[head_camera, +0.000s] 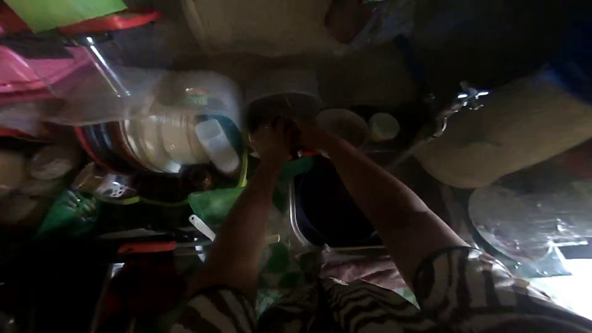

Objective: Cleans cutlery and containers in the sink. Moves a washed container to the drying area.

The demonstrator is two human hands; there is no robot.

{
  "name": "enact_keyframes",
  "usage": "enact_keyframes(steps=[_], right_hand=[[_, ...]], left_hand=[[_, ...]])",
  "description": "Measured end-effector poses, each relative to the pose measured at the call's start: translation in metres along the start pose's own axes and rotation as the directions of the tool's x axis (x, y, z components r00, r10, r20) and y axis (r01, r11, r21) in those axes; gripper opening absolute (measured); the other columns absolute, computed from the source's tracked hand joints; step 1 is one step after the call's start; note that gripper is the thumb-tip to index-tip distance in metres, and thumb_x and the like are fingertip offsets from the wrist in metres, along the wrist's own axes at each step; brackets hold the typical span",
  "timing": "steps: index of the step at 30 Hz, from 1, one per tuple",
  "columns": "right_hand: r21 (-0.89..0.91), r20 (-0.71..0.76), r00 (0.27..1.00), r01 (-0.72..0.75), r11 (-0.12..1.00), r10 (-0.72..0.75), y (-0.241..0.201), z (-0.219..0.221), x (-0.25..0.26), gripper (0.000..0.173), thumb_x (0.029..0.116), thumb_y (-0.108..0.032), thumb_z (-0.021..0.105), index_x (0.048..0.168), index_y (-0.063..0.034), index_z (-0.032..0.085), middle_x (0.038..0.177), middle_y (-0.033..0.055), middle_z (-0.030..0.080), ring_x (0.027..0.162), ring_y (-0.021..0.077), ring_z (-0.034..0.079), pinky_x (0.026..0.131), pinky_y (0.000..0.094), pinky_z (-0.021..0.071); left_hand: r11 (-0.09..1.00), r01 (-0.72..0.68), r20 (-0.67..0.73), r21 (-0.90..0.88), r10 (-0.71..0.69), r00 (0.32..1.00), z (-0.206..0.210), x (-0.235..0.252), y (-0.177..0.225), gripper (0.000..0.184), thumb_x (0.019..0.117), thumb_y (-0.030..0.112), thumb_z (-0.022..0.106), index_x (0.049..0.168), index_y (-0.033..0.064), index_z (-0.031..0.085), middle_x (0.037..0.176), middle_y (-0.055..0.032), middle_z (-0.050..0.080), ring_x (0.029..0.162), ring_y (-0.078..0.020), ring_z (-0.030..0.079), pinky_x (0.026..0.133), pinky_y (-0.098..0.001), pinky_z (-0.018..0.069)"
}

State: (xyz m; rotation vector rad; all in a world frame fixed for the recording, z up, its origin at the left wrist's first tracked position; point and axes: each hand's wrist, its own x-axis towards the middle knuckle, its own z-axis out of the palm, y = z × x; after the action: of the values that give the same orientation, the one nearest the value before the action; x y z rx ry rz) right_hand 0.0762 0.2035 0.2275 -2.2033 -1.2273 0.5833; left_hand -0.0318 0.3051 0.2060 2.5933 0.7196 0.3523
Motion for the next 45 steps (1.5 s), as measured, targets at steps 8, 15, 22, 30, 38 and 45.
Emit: enact_keyframes(steps=[8,15,22,30,38,45], right_hand=[[0.516,-0.415,0.827,-0.128,0.847,0.378,0.04,0.009,-0.173,0.041,0.0995,-0.017,0.067,0.138,-0.0052,0.058,0.134,0.0153,0.063,0.115,0.0217,0.067,0.098,0.0403,0.0568],[0.287,-0.311,0.478,-0.777,0.561,0.821,0.263,0.066,-0.315,0.046,0.0982,-0.033,0.067,0.137,-0.0092,0.061,0.132,0.022,0.063,0.122,0.042,0.06,0.1,0.0657,0.0481],[0.411,-0.087,0.528,-0.754,0.514,0.845,0.356,0.089,-0.331,0.051,0.1051,-0.025,0.057,0.145,0.0057,0.05,0.147,0.0298,0.051,0.138,0.0442,0.048,0.116,0.0576,0.0374],[0.201,0.011,0.722,-0.679,0.706,0.692,0.272,-0.006,-0.314,0.043,0.1028,-0.031,0.06,0.137,-0.0048,0.061,0.138,0.0208,0.06,0.129,0.0374,0.056,0.109,0.0569,0.0441],[0.13,0.044,0.753,-0.656,0.743,0.657,0.339,-0.002,-0.344,0.052,0.0999,-0.034,0.063,0.143,-0.0059,0.055,0.14,0.0208,0.059,0.129,0.0374,0.057,0.108,0.0597,0.0451],[0.152,0.019,0.595,-0.796,0.586,0.803,0.351,-0.014,-0.342,0.055,0.1034,-0.024,0.06,0.151,-0.0014,0.045,0.146,0.0291,0.052,0.133,0.0476,0.052,0.108,0.0646,0.0424]], left_hand=[[0.955,-0.17,0.038,0.242,0.166,0.985,0.006,0.006,0.023,0.063,0.1061,0.059,0.037,0.156,0.0209,0.045,0.171,-0.0165,0.018,0.158,-0.0427,0.008,0.121,-0.0725,0.0048],[0.933,-0.032,-0.048,0.358,0.052,0.997,-0.009,0.018,0.028,0.065,0.1083,0.052,0.038,0.155,0.0074,0.042,0.161,-0.0284,0.032,0.15,-0.0511,0.025,0.116,-0.0764,0.0124],[0.993,-0.112,-0.266,0.039,0.119,0.957,0.03,-0.068,0.103,0.056,0.1055,0.032,0.051,0.151,-0.0003,0.044,0.163,-0.0305,0.025,0.15,-0.0502,0.023,0.121,-0.0637,0.0211],[0.986,0.035,0.4,0.165,-0.099,0.911,0.154,-0.164,0.155,0.055,0.0981,0.031,0.066,0.147,0.0084,0.054,0.165,-0.0241,0.027,0.149,-0.0452,0.033,0.118,-0.0612,0.0311],[0.956,0.202,0.887,0.213,-0.276,0.37,0.191,-0.213,0.142,0.058,0.1062,0.053,0.047,0.148,0.013,0.055,0.149,-0.0131,0.056,0.139,-0.0306,0.052,0.116,-0.0552,0.0394],[0.977,0.049,0.933,0.206,-0.211,0.291,0.204,-0.213,0.133,0.058,0.1063,0.056,0.044,0.139,0.012,0.063,0.138,-0.0182,0.063,0.132,-0.0347,0.058,0.111,-0.0597,0.0415]])
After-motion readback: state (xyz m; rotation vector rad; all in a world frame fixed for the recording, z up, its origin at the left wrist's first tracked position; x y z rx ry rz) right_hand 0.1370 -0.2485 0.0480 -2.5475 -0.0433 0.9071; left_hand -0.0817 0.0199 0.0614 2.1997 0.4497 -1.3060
